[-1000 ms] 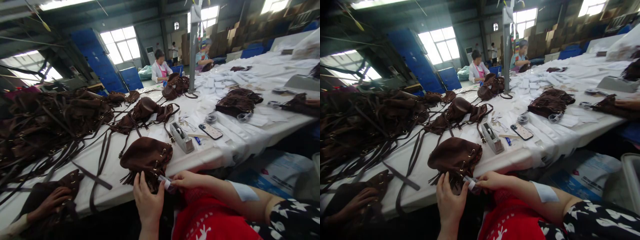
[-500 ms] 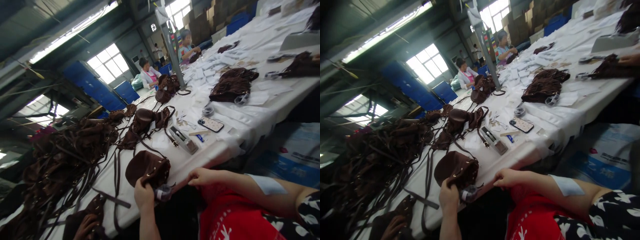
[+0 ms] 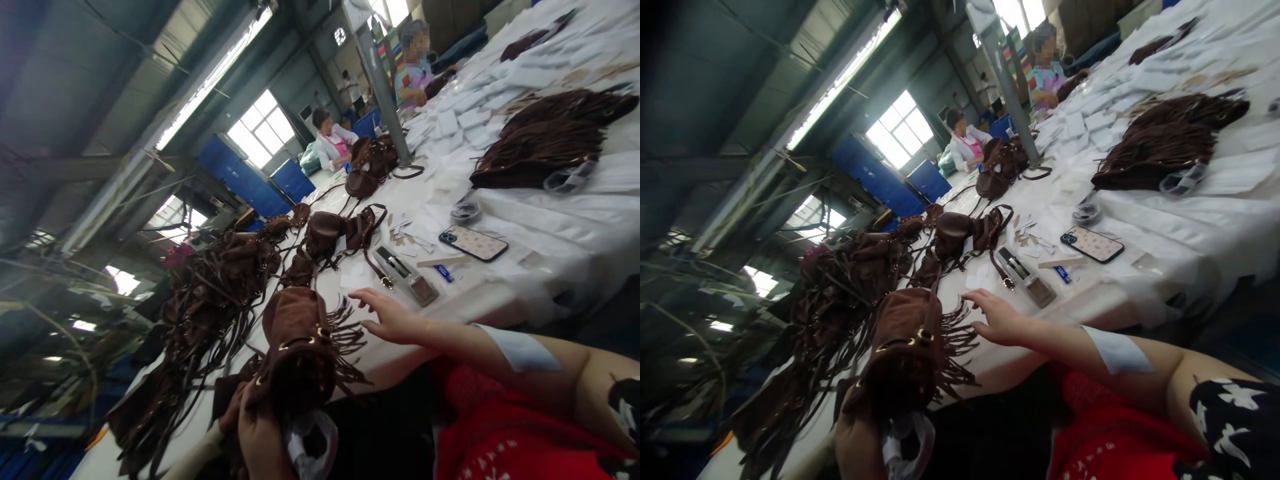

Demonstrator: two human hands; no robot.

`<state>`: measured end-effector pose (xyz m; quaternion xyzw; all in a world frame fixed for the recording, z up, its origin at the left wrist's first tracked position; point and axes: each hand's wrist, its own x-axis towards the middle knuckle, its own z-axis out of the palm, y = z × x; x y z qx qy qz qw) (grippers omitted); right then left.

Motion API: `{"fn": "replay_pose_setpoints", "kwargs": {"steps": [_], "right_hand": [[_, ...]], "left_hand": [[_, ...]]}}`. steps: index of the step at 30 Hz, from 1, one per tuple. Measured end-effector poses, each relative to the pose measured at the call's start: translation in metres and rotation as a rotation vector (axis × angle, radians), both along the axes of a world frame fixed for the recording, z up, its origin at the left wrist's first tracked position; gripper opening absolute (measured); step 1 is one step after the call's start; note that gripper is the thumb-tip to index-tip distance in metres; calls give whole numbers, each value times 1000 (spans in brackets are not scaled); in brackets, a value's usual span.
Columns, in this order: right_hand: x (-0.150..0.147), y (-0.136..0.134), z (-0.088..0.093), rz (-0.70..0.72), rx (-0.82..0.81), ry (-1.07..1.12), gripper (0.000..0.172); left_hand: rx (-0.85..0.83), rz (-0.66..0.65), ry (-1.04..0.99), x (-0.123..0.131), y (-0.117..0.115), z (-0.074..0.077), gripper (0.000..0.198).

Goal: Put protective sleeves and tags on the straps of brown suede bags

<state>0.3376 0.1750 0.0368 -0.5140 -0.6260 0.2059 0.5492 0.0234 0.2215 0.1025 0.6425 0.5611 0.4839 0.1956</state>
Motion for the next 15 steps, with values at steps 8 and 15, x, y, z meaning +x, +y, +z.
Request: {"fn": "replay_pose_setpoints", "kwargs": {"steps": [8,15], "right_hand": [[-19,11,27,399,58,-335,63],[-26,-52,-27,873,-472,79,36]], "left_hand": [[231,80,227,16,-23,11,30],[432,250,-26,20,17,10,30]]}}
